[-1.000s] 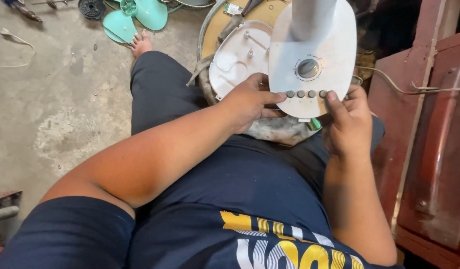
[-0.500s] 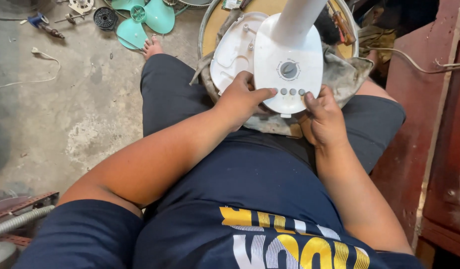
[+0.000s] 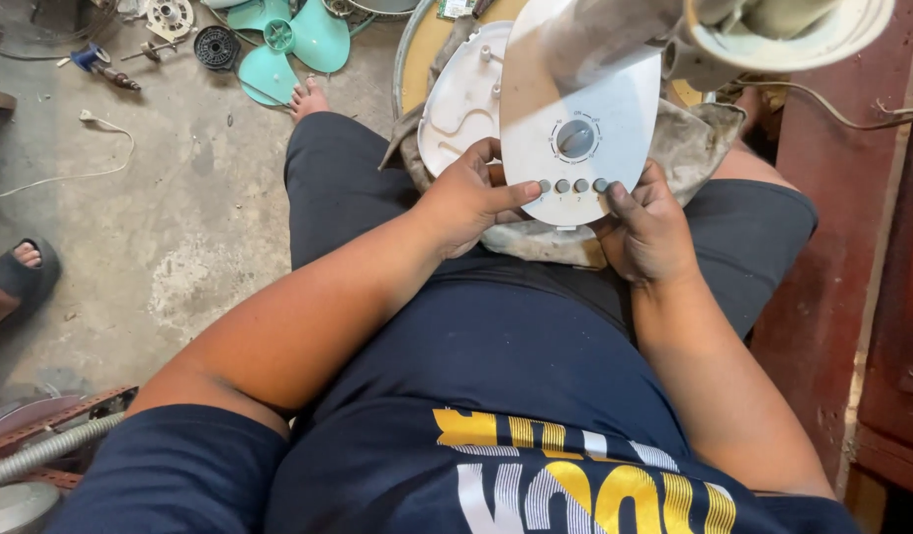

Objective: Assembling the base of an electric fan by installing the circuit board and using a screwdriver to secure components.

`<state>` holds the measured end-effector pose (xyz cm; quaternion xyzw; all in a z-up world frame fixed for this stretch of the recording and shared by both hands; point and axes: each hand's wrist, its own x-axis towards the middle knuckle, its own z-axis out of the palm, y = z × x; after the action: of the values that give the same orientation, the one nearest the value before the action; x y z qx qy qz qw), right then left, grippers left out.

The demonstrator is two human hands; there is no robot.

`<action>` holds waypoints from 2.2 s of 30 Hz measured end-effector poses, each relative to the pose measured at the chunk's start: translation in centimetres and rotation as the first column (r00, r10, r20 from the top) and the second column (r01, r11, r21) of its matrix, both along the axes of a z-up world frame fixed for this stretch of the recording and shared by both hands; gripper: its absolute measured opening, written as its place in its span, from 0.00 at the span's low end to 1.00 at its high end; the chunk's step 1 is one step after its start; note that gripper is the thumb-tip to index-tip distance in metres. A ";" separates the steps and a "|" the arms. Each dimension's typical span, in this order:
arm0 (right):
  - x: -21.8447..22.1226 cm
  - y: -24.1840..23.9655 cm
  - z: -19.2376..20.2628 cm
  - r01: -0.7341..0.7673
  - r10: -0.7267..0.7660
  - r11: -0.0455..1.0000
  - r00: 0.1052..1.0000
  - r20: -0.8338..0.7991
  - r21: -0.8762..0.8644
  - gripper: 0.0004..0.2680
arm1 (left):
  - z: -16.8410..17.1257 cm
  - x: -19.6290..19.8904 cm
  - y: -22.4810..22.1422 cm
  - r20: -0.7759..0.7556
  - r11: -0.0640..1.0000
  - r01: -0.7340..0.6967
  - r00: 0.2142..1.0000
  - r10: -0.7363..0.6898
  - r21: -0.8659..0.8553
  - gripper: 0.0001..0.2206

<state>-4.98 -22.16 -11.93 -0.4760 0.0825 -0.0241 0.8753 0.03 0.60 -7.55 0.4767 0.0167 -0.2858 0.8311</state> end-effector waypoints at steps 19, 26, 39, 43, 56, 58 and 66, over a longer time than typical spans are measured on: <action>-0.3 1.2 1.7 -0.003 -0.006 0.987 0.998 -0.056 -0.160 0.12 | -3.1 0.5 -0.1 0.137 0.995 -0.017 0.991 0.003 0.094 0.24; 0.0 2.0 2.8 0.037 -0.040 0.998 0.997 -0.071 -0.053 0.08 | -2.0 0.5 0.0 0.113 0.993 -0.016 0.994 0.003 0.113 0.25; -0.1 1.1 1.3 0.075 -0.075 0.997 0.995 -0.067 -0.004 0.11 | -1.9 0.4 0.0 0.007 0.984 0.005 1.000 -0.006 0.180 0.26; -0.1 1.0 0.8 0.078 -0.078 0.997 0.995 -0.060 0.009 0.11 | -1.0 0.1 -0.3 -0.038 0.984 -0.026 0.999 0.033 0.174 0.29; 0.1 0.6 0.1 0.053 -0.054 0.999 0.997 -0.062 -0.008 0.11 | -2.1 0.0 0.2 -0.025 0.993 -0.011 1.000 0.014 0.114 0.26; 0.0 0.5 0.1 0.053 -0.053 0.999 0.997 -0.063 -0.012 0.11 | -1.8 0.0 0.3 -0.040 0.997 -0.007 0.999 0.011 0.082 0.25; 0.0 0.4 0.2 0.081 -0.079 0.996 0.994 -0.069 0.025 0.11 | -0.8 0.0 0.3 -0.029 0.993 0.010 1.000 -0.007 0.120 0.24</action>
<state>-4.96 -21.71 -11.72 -0.4607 0.1316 -0.0417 0.8768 0.06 0.92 -8.35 0.5220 0.0437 -0.2945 0.7993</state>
